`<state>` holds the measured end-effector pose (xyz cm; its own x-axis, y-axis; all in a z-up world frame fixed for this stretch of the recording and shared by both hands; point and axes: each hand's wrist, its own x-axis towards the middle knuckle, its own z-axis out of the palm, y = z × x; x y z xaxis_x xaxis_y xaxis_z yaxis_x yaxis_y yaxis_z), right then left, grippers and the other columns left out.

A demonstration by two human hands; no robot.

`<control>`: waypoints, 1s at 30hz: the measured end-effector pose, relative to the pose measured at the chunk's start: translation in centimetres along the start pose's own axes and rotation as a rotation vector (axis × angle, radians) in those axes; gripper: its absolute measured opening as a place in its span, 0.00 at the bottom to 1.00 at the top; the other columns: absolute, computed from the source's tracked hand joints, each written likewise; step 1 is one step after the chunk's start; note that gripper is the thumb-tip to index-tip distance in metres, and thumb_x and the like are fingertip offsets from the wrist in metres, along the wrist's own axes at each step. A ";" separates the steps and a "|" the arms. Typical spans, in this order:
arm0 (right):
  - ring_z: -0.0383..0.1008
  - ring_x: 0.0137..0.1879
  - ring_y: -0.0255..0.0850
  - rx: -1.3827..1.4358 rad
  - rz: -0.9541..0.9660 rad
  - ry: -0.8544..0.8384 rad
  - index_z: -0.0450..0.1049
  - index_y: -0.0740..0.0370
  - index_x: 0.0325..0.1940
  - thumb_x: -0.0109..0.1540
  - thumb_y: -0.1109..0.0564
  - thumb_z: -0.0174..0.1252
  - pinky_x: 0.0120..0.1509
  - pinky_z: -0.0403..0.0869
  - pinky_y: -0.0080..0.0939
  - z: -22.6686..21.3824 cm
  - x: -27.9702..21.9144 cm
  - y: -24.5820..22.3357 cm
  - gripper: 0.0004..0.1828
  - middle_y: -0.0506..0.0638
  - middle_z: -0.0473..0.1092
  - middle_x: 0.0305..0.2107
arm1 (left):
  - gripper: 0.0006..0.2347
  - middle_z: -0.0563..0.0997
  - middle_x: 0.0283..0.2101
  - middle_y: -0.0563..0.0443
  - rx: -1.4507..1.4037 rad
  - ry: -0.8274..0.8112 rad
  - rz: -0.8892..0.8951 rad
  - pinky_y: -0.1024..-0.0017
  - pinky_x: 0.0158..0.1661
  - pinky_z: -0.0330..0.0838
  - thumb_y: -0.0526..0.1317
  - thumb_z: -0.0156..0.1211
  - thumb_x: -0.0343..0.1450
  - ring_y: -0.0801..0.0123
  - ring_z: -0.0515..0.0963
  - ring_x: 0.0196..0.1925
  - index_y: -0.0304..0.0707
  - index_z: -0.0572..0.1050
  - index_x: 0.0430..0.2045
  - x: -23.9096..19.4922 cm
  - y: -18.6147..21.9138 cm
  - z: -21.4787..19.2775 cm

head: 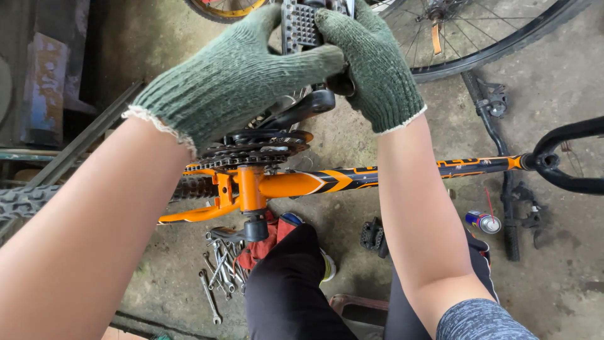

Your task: The person uses a wrench to tighten the bolt on a bicycle pedal attached to the crank arm. They repeatedly adjust the pedal and crank while turning the wrench to secure the connection.

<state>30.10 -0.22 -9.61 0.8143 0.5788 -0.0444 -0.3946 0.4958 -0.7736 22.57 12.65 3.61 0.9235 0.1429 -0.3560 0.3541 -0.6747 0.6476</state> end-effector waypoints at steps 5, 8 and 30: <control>0.76 0.47 0.36 -0.078 -0.148 -0.020 0.73 0.64 0.55 0.64 0.56 0.57 0.51 0.78 0.34 -0.3 0.2 0.2 0.17 0.51 0.76 0.45 | 0.20 0.86 0.36 0.55 0.203 0.022 0.171 0.79 0.30 0.82 0.50 0.68 0.63 0.77 0.86 0.31 0.41 0.76 0.45 1.1 -0.3 0.4; 0.74 0.43 0.32 -0.152 -0.164 0.006 0.73 0.63 0.54 0.65 0.55 0.56 0.44 0.75 0.30 -0.1 -0.1 0.0 0.16 0.49 0.75 0.42 | 0.14 0.86 0.32 0.57 0.144 0.002 0.192 0.80 0.27 0.80 0.45 0.68 0.64 0.79 0.86 0.28 0.42 0.78 0.39 0.8 0.3 0.8; 0.74 0.42 0.32 0.003 -0.009 -0.065 0.74 0.62 0.57 0.65 0.55 0.54 0.41 0.72 0.29 -0.5 0.6 1.4 0.18 0.50 0.76 0.42 | 0.23 0.86 0.44 0.56 -0.166 -0.053 0.007 0.85 0.38 0.81 0.43 0.64 0.64 0.81 0.85 0.40 0.43 0.73 0.55 0.5 -1.3 0.6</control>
<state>30.27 0.49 -10.99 0.7886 0.6149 0.0032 -0.3890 0.5029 -0.7719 22.51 13.14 2.15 0.9184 0.0976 -0.3835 0.3716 -0.5462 0.7507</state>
